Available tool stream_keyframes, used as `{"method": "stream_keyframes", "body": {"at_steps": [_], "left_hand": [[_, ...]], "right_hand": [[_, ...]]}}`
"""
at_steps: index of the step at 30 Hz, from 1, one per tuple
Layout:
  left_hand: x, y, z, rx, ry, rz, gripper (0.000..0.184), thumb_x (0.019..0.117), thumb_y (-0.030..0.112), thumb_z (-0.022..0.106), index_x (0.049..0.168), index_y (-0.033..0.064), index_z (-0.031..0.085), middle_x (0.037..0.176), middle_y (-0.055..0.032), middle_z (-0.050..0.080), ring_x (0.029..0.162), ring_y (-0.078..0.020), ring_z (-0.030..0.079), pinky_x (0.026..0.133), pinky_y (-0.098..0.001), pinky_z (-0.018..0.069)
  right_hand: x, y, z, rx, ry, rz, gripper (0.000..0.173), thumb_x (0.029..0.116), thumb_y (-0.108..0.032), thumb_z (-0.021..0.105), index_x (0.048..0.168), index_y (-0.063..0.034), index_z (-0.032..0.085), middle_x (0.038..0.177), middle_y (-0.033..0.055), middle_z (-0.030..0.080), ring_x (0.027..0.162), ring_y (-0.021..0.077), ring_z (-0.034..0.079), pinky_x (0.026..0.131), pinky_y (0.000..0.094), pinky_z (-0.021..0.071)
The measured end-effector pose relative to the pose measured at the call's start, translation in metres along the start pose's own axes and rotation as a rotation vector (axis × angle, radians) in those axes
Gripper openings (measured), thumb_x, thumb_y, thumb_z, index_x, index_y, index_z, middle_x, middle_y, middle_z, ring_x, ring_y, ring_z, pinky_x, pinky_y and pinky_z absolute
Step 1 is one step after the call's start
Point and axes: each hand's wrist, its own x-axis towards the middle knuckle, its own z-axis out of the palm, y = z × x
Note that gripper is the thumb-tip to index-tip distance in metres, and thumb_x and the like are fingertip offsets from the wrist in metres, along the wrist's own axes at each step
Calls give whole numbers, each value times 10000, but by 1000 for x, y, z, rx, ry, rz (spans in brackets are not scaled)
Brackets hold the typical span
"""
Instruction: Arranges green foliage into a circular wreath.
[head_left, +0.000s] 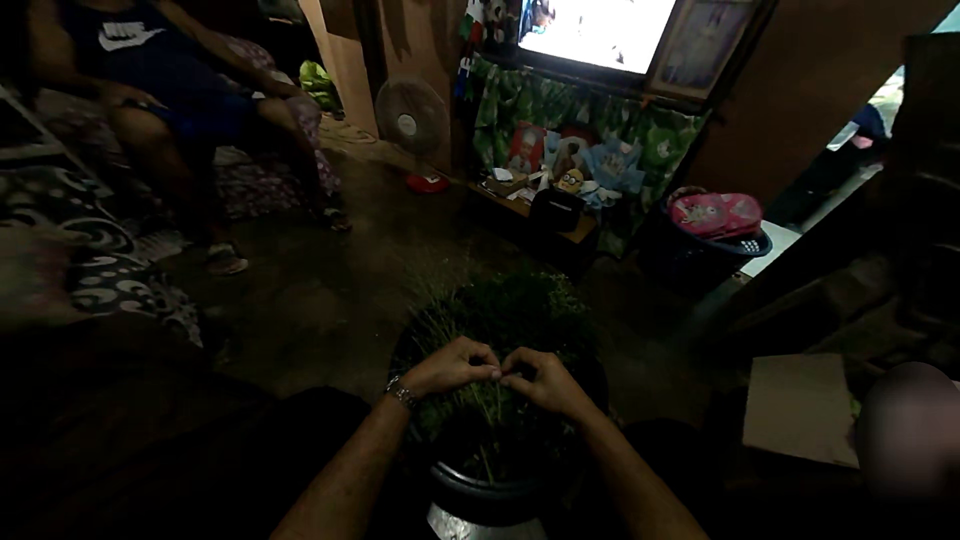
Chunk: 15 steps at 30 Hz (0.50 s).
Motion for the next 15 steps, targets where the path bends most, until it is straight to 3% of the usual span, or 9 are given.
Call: {"method": "stream_keyframes", "body": {"at_steps": [4,8,15], "left_hand": [[-1,-1,1,-14,-17,16,144,987,155,659,979,24,718,894,41,643,778,35,555,729,-161,472],[0,0,3,-9,-27,51,139,961,161,662,918,39,712,858,53,617,730,46,521,668,-143,438],[-1,11,6,-29,47,57,109,943,111,646,883,33,695,844,49,589,721,36,502,654,-144,426]], "right_hand": [[-1,-5,-3,73,-17,67,184,972,-137,680,1062,23,687,867,32,662,677,9,568,651,183,507],[-2,-9,-2,75,-8,84,130,927,-74,662,1012,22,682,876,31,655,702,6,568,657,181,499],[-4,-22,-4,41,113,167,101,868,-41,651,942,24,675,811,22,616,691,30,542,643,213,478]]}}
